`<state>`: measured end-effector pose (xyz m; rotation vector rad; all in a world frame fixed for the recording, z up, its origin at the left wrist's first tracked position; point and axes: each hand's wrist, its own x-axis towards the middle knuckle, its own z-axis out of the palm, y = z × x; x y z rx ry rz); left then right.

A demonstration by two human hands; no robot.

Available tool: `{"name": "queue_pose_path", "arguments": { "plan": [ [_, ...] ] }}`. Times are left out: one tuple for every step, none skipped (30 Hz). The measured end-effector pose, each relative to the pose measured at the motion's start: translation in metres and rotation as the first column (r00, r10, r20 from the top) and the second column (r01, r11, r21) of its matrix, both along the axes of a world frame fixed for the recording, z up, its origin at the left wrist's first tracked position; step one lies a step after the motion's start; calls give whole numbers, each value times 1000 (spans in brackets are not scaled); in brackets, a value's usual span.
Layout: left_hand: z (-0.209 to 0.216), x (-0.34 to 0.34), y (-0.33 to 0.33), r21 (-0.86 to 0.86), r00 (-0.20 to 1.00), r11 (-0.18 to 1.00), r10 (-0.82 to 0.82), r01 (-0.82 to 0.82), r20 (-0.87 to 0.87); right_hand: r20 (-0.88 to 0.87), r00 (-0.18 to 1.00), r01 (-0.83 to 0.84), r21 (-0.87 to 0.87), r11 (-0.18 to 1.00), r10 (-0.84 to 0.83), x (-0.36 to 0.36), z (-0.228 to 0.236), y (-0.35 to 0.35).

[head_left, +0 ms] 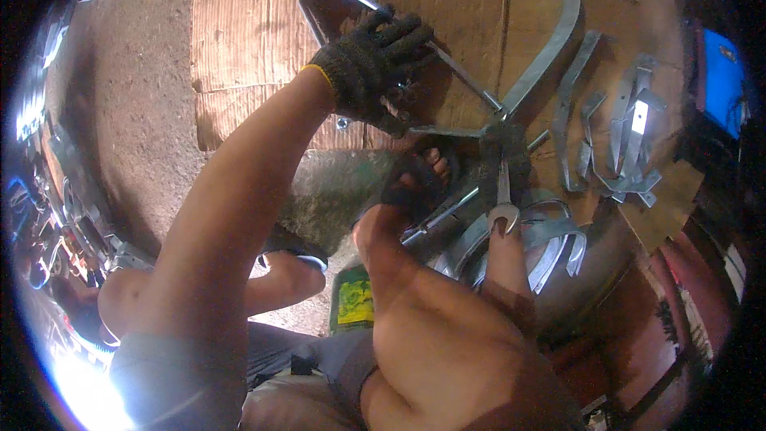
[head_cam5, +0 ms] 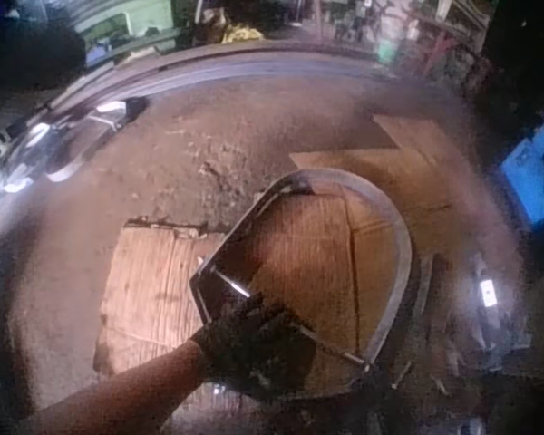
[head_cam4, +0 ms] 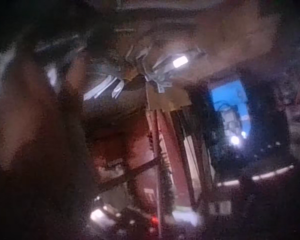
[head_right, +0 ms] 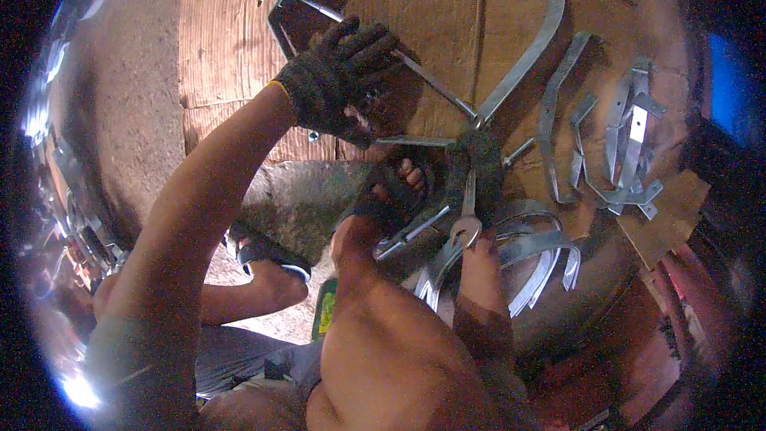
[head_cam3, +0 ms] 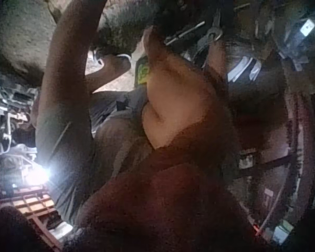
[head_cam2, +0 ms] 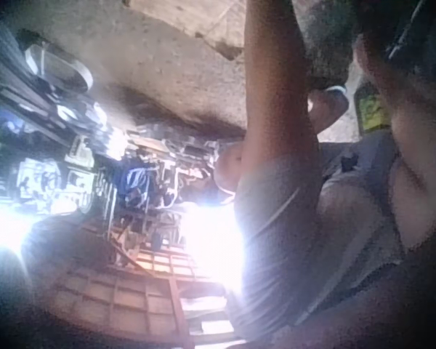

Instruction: The person sits on the floor and assembles a metal frame by inserting a metal rod into a curved metal piece. They use a wrench to tighten nuts onto the rod, securing the components together. The person handles washers and nuts from a pile on the floor, repeatedly adjusting the rod and tightening the fasteners.

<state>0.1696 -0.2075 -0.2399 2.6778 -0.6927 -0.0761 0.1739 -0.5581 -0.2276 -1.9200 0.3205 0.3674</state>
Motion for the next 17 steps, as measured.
{"name": "queue_pose_path", "arguments": {
  "plan": [
    [-1, -1, -1, 8, 1000, 1000, -1, 1, 15, 0, 1000, 1, -6, 1000, -1, 1, 4, 2],
    [-1, -1, 0, 31, 1000, 1000, 2, -2, -7, 7, 1000, -4, -10, 1000, 4, 13, 6, 4],
    [5, 6, -5, 27, 1000, 1000, -7, 8, -15, 31, 1000, -1, -48, 999, 3, 25, 21, 3],
    [9, 9, -8, 40, 1000, 999, -6, 8, -29, 35, 999, -15, -63, 998, 17, 42, 30, 8],
    [9, 0, 1, 68, 999, 998, 13, -10, -44, 18, 998, -58, -28, 998, 58, 56, 26, 26],
    [5, 1, 2, 54, 999, 999, 10, -8, -35, -2, 997, -77, -33, 996, 77, 73, 36, 35],
    [3, 0, 2, 41, 999, 999, 8, -6, -31, -31, 995, -95, -38, 995, 94, 89, 44, 45],
    [1, 1, 2, 31, 1000, 1000, 5, -5, -15, -90, 990, -110, -35, 993, 107, 103, 47, 53],
    [-2, 0, 0, 21, 1000, 1000, 1, -1, -1, -152, 983, -113, -34, 993, 106, 114, 50, 59],
    [-5, 0, -2, 7, 1000, 1000, -5, 5, 10, -223, 969, -117, -52, 992, 103, 124, 47, 61],
    [-2, 2, -2, 11, 1000, 1000, -9, 9, 5, -217, 964, -159, 0, 987, 156, 136, 45, 52],
    [0, 5, -3, 14, 1000, 1000, -13, 13, 0, -208, 956, -201, 52, 978, 208, 151, 43, 38],
    [1, 5, -3, 20, 1000, 1000, -14, 15, -8, -199, 955, -204, 106, 973, 222, 153, 41, 33],
    [3, 4, -3, 47, 999, 999, -14, 15, -31, -191, 953, -208, 162, 965, 237, 155, 38, 29],
    [5, 4, -2, 73, 998, 997, -13, 17, -53, -183, 960, -170, 217, 961, 211, 153, 34, 24],
    [8, 4, -2, 99, 997, 995, -14, 21, -73, -175, 967, -131, 270, 954, 183, 148, 36, 19],
    [9, 5, -4, 95, 997, 995, -15, 21, -72, -174, 968, -131, 267, 955, 182, 149, 37, 17]
  ]
}}
